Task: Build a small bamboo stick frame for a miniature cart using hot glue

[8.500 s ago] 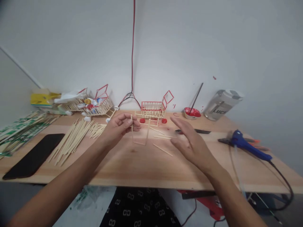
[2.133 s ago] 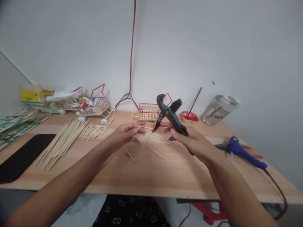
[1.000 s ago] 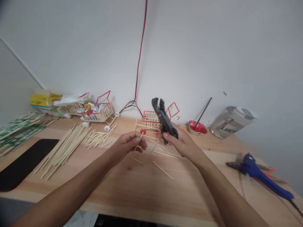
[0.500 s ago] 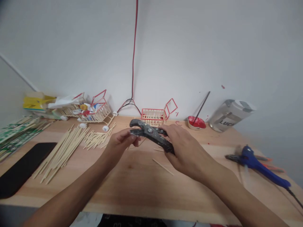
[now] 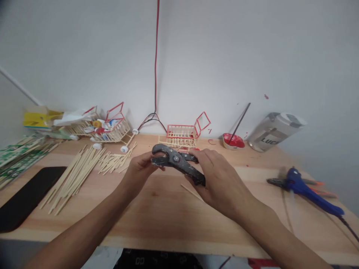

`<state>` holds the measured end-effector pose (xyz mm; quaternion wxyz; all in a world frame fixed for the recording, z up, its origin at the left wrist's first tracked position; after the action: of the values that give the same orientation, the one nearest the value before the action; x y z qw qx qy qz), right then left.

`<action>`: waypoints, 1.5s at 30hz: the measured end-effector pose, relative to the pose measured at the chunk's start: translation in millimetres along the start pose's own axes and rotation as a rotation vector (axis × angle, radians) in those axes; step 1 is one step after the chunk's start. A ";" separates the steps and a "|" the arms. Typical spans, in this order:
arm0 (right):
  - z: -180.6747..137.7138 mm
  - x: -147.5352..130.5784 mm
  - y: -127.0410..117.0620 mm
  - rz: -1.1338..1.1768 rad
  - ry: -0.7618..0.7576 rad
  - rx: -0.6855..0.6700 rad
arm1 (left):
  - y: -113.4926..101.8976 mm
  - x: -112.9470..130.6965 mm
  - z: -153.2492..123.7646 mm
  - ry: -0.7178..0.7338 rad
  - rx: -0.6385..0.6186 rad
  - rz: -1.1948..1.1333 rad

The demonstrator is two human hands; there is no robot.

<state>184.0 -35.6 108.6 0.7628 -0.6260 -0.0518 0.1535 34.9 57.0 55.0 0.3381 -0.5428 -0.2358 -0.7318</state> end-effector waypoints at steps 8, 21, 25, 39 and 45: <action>-1.6 1.5 5.1 0.016 0.022 -0.002 | 1.1 -0.8 0.6 0.008 -0.011 0.005; -3.9 3.2 14.4 0.055 0.098 -0.037 | 2.2 6.1 -0.2 0.038 -0.016 0.146; -5.1 4.4 17.0 0.043 0.115 -0.023 | 3.0 8.0 -0.1 0.080 -0.025 0.157; -11.2 11.9 38.3 0.287 0.239 -0.115 | 8.8 17.5 -4.3 0.066 0.034 0.257; -18.7 13.1 66.1 0.616 0.258 -0.235 | 15.1 12.6 -6.6 -0.015 0.036 0.356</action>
<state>190.3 -38.1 39.0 0.6036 -0.7100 0.2192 0.2890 39.7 39.3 64.7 0.4703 -0.5753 -0.1518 -0.6518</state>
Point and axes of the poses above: each hand's wrist, its own z-axis towards the middle knuckle, its own y-axis out of the palm, x = y × z, the point moved 8 cm from there along z, towards the middle knuckle, and after that the axes turned 12 degrees about -x, right-handed, at the moved point
